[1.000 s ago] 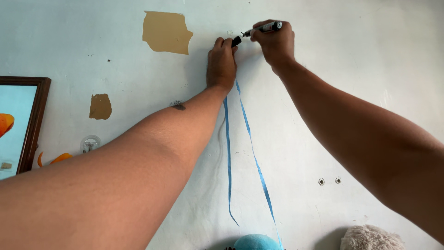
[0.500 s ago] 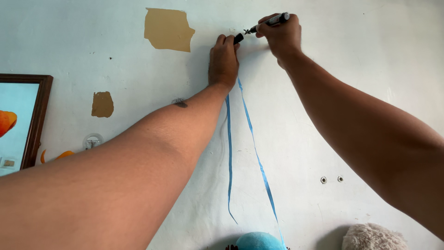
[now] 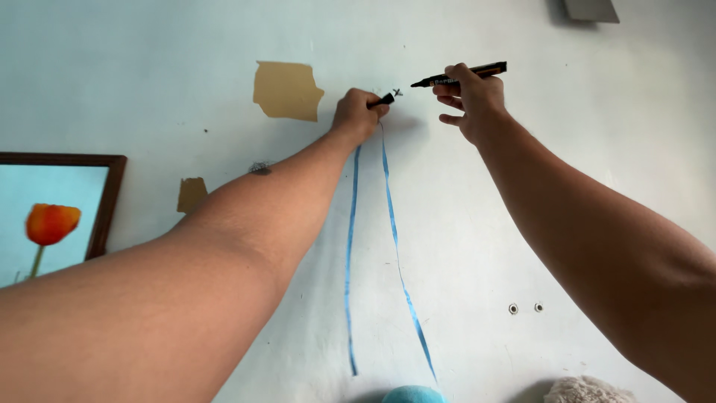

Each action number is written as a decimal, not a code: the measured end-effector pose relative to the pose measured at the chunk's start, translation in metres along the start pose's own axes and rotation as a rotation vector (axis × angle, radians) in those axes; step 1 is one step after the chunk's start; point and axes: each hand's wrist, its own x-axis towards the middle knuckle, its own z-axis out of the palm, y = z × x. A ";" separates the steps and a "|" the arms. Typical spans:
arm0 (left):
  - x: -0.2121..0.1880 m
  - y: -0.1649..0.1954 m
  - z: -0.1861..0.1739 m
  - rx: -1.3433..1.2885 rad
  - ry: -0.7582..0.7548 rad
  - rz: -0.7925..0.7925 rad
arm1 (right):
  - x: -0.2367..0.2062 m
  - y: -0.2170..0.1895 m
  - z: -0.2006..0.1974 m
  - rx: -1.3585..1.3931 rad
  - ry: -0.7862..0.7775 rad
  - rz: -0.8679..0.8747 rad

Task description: The person stretches a blue ribbon horizontally across the wall to gauge a level position, marks the wall with a marker, then holds a hook against the wall and twists it in using a screwdriver. A picture frame is handled on the table before the measuring begins.

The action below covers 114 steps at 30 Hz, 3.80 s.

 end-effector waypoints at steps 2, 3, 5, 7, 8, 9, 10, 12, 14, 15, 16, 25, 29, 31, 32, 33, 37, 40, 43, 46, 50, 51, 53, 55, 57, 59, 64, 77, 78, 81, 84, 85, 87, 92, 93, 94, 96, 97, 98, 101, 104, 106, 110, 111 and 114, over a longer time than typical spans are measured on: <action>-0.003 0.009 -0.008 -0.058 -0.037 -0.030 | -0.009 -0.015 0.001 0.012 -0.024 0.033; -0.004 0.014 -0.011 -0.089 -0.059 -0.042 | -0.014 -0.022 0.002 0.005 -0.034 0.045; -0.008 0.025 -0.016 -0.128 -0.085 -0.014 | -0.024 -0.036 0.000 -0.007 -0.044 0.061; -0.012 0.035 -0.022 -0.146 -0.107 0.010 | -0.034 -0.047 0.000 -0.017 -0.047 0.070; -0.014 0.041 -0.025 -0.145 -0.116 0.022 | -0.039 -0.053 0.000 -0.015 -0.055 0.073; -0.016 0.046 -0.029 -0.145 -0.126 0.033 | -0.043 -0.057 -0.001 -0.014 -0.062 0.076; -0.019 0.052 -0.032 -0.135 -0.141 0.046 | -0.047 -0.061 -0.002 -0.013 -0.069 0.080; -0.023 0.064 -0.038 -0.115 -0.170 0.070 | -0.053 -0.068 -0.002 -0.045 -0.084 0.099; -0.028 0.076 -0.044 -0.159 -0.188 0.084 | -0.060 -0.074 -0.002 -0.047 -0.107 0.121; -0.031 0.082 -0.049 -0.181 -0.196 0.090 | -0.063 -0.077 -0.003 -0.033 -0.123 0.134; -0.036 0.088 -0.052 -0.167 -0.210 0.098 | -0.069 -0.079 -0.005 -0.018 -0.140 0.145; -0.148 0.123 -0.083 -0.438 -0.446 -0.114 | -0.170 -0.067 -0.042 -0.009 -0.410 0.044; -0.177 0.139 -0.089 -0.654 -0.597 -0.198 | -0.202 -0.057 -0.052 0.188 -0.304 0.093; -0.182 0.141 -0.083 -0.693 -0.601 -0.206 | -0.214 -0.056 -0.059 0.486 -0.155 0.140; -0.183 0.144 -0.076 -0.665 -0.558 -0.213 | -0.223 -0.056 -0.070 0.493 -0.259 0.140; -0.185 0.148 -0.065 -0.640 -0.523 -0.215 | -0.237 -0.058 -0.087 0.498 -0.355 0.135; -0.206 0.178 -0.022 -0.701 -0.348 -0.093 | -0.325 -0.038 -0.129 0.102 -0.472 0.457; -0.249 0.191 0.015 -0.692 -0.171 -0.007 | -0.440 -0.037 -0.185 -0.006 -0.467 0.676; -0.331 0.198 0.060 -0.734 0.140 0.127 | -0.538 -0.067 -0.250 -0.449 -0.326 0.964; -0.353 0.216 0.075 -1.000 0.207 0.218 | -0.573 -0.102 -0.307 -0.608 -0.107 1.127; -0.523 0.321 0.151 -1.570 -0.649 0.183 | -0.546 -0.159 -0.384 -0.469 0.160 0.787; -0.564 0.353 0.170 -1.651 -0.985 0.152 | -0.536 -0.176 -0.406 -0.422 0.218 0.710; -0.636 0.421 0.209 -1.665 -1.581 0.022 | -0.528 -0.214 -0.454 -0.345 0.356 0.574; -0.683 0.471 0.239 -1.512 -1.931 -0.078 | -0.530 -0.262 -0.507 -0.279 0.513 0.441; -0.696 0.509 0.275 -1.324 -1.928 -0.234 | -0.548 -0.314 -0.570 -0.452 0.679 0.262; -0.694 0.550 0.310 -1.402 -1.903 -0.443 | -0.574 -0.358 -0.631 -0.549 0.883 0.197; -0.657 0.724 0.429 -2.167 -1.524 -0.888 | -0.674 -0.366 -0.774 -0.614 0.893 0.497; -0.652 1.075 0.746 -1.657 -1.370 -0.861 | -0.713 -0.330 -1.087 -0.085 0.914 0.903; -0.659 1.085 0.757 -1.609 -1.392 -0.794 | -0.711 -0.330 -1.112 -0.136 0.954 0.886; -0.679 1.097 0.773 -1.539 -1.318 -0.656 | -0.694 -0.326 -1.174 -0.281 1.047 0.743; -0.704 1.089 0.771 -1.578 -1.235 -0.671 | -0.661 -0.325 -1.216 -0.392 1.100 0.589; -0.717 1.084 0.769 -1.560 -1.359 -0.724 | -0.650 -0.325 -1.226 -0.423 1.114 0.548; -0.749 1.074 0.771 -1.682 -1.647 -0.677 | -0.634 -0.322 -1.242 -0.472 1.010 0.549; -0.840 1.066 0.839 -1.269 -1.843 -0.870 | -0.664 -0.293 -1.263 -0.612 0.892 0.657; -0.858 1.064 0.862 -1.126 -1.816 -1.120 | -0.687 -0.287 -1.264 -0.781 0.846 0.690; -0.877 1.056 0.884 -1.171 -1.692 -1.271 | -0.710 -0.280 -1.265 -0.948 0.789 0.723; -0.926 1.043 0.912 -1.206 -1.620 -1.438 | -0.764 -0.264 -1.270 -0.918 0.892 1.013; -0.952 1.037 0.921 -1.199 -1.683 -1.455 | -0.795 -0.252 -1.272 -0.827 0.941 1.101; -0.980 1.032 0.926 -1.188 -1.744 -1.474 | -0.825 -0.239 -1.276 -0.730 0.987 1.188; -1.064 1.029 0.922 -1.032 -1.673 -1.585 | -0.908 -0.193 -1.295 -0.703 1.055 1.410; -1.127 1.027 0.911 -0.817 -1.633 -1.193 | -0.978 -0.155 -1.311 -0.876 1.064 1.485; -1.156 1.028 0.904 -0.722 -1.523 -1.010 | -1.010 -0.143 -1.318 -1.330 0.817 1.436; -1.165 1.028 0.883 -0.441 -1.477 -0.706 | -1.028 -0.141 -1.309 -1.607 0.681 1.321; -1.158 1.029 0.875 -0.377 -1.514 -0.684 | -1.023 -0.143 -1.303 -1.589 0.692 1.465; -1.118 1.017 0.841 -0.266 -1.470 -0.609 | -0.993 -0.150 -1.282 -1.614 0.710 1.688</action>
